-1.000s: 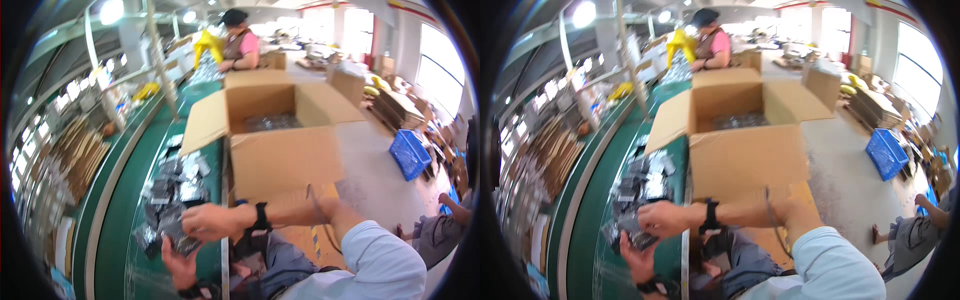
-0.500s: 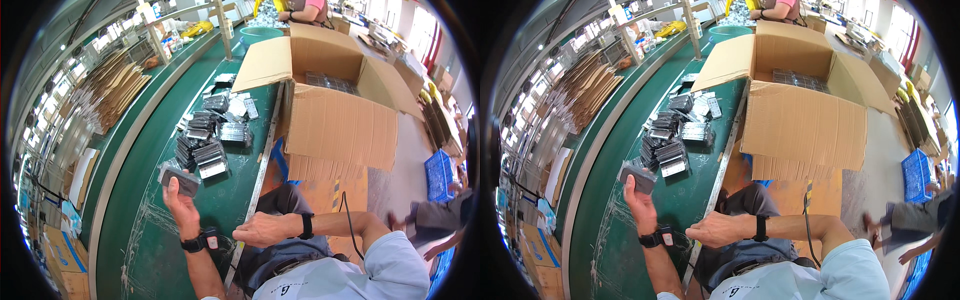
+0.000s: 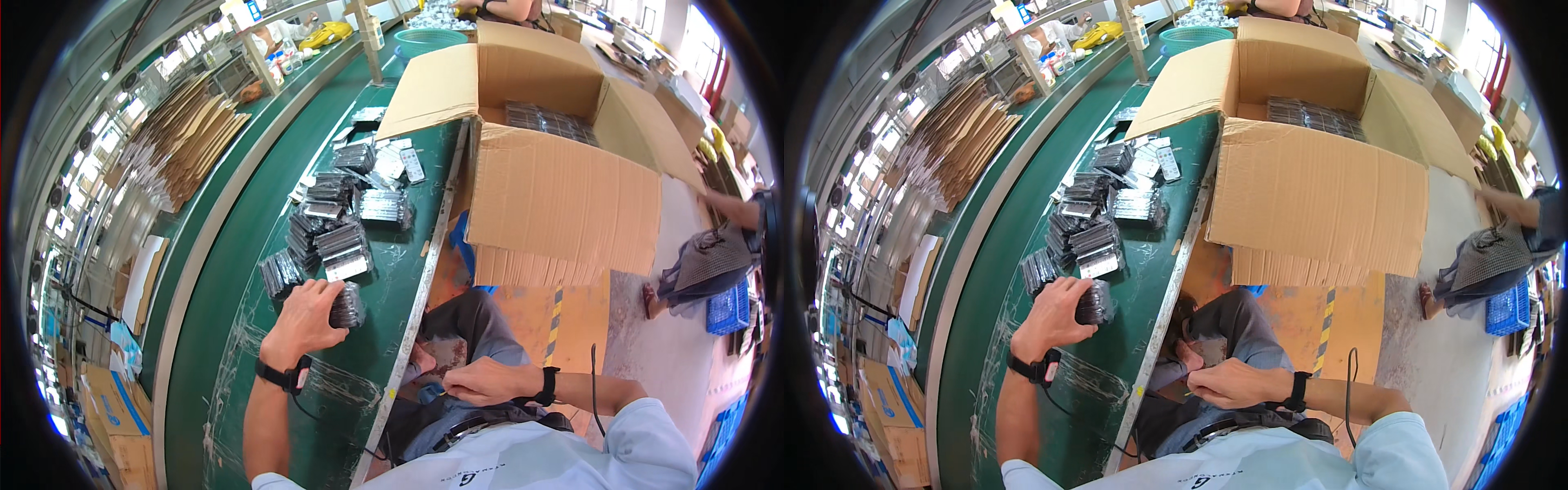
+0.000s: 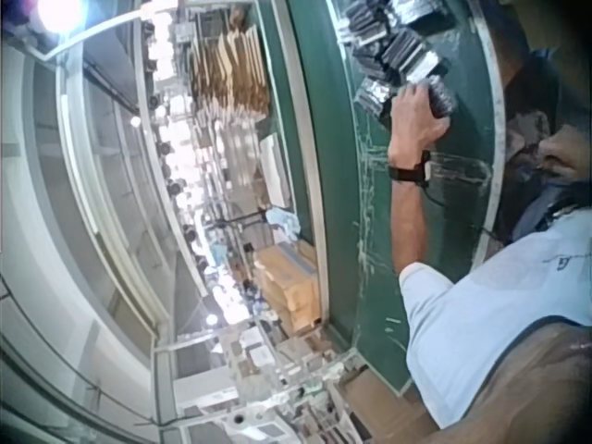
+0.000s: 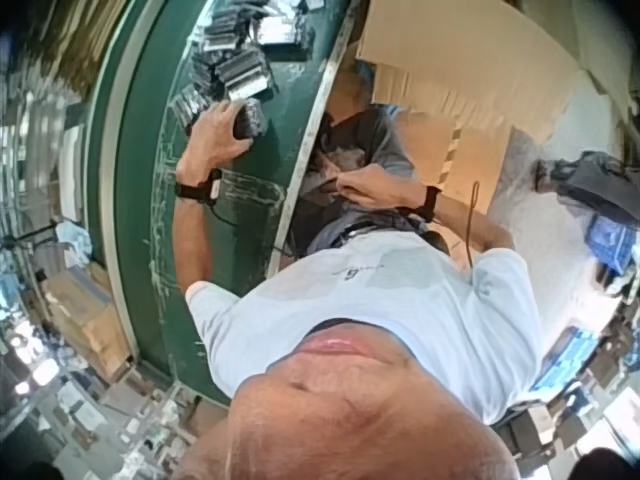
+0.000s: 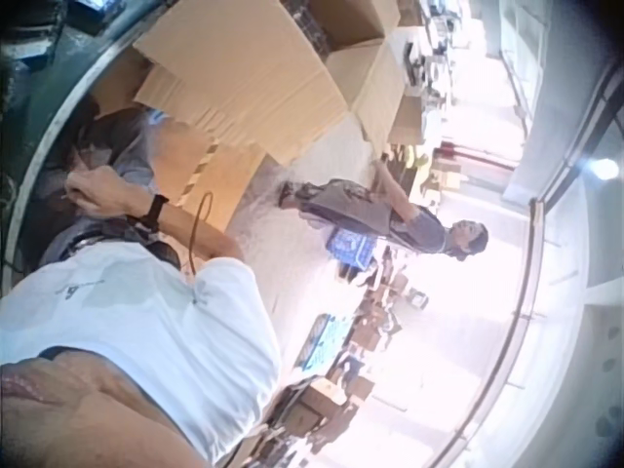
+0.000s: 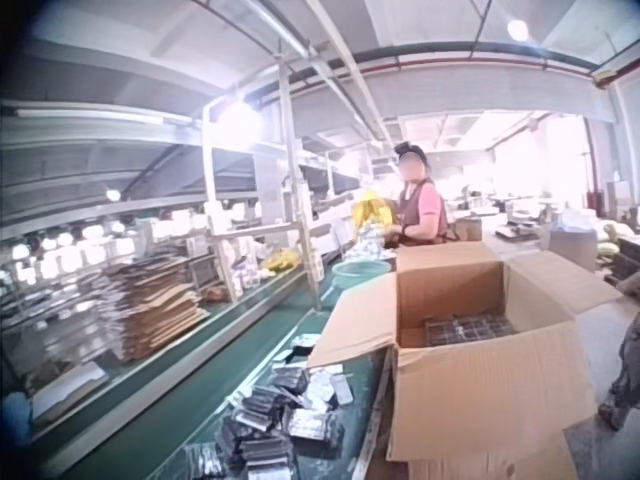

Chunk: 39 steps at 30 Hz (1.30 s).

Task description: Packing small silver electronic components into a cardboard box on a conveyor line.

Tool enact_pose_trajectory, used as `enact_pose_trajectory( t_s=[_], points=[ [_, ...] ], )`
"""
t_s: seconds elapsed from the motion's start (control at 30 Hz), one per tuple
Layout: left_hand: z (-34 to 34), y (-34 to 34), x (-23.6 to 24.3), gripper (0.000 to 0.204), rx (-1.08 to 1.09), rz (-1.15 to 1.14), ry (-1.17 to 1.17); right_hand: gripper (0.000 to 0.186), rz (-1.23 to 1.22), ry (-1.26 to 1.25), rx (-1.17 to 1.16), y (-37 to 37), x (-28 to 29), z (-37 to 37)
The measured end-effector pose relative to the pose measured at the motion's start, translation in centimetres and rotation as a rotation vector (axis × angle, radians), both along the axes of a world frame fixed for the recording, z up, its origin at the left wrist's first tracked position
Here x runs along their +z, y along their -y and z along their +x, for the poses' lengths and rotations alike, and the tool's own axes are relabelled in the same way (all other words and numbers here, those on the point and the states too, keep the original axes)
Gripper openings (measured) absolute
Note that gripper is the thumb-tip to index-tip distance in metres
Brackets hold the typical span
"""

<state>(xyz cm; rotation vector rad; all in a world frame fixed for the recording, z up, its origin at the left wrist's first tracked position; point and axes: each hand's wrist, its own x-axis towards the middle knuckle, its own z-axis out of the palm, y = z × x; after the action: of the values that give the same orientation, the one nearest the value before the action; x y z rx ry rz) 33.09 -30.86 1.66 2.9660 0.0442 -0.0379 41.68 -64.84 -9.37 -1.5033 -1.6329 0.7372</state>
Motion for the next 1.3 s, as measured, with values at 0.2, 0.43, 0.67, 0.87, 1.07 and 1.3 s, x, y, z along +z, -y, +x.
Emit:
enact_pose_trajectory(
  t_s=[0.2,0.43,0.67,0.87,1.07,1.3],
  points=[
    [1.9,-1.6,-1.6,0.071,-0.087,0.066,-0.012,0.01,0.006,-0.021,-0.085,1.0,-0.3,-0.2],
    [1.7,-1.7,-2.6,0.091,-0.012,0.185,0.114,0.011,0.017,-0.097,-0.101,0.1,0.8,0.0],
    [-0.4,6.7,-0.6,0.056,0.103,-0.771,0.387,0.011,-0.049,-0.479,-0.3,-1.7,3.8,1.0],
    [-2.2,12.0,-2.5,0.038,-0.015,-1.28,0.163,0.01,0.038,-0.86,-0.358,-3.7,5.6,0.5],
    [-2.8,12.6,-2.8,0.035,0.134,-1.795,0.032,0.007,0.013,-0.878,-0.394,-4.3,5.8,0.0],
    [-4.0,12.2,-4.7,0.019,0.183,-1.743,0.029,0.009,-0.005,-0.971,-0.398,-4.8,5.8,-0.7]
  ],
)
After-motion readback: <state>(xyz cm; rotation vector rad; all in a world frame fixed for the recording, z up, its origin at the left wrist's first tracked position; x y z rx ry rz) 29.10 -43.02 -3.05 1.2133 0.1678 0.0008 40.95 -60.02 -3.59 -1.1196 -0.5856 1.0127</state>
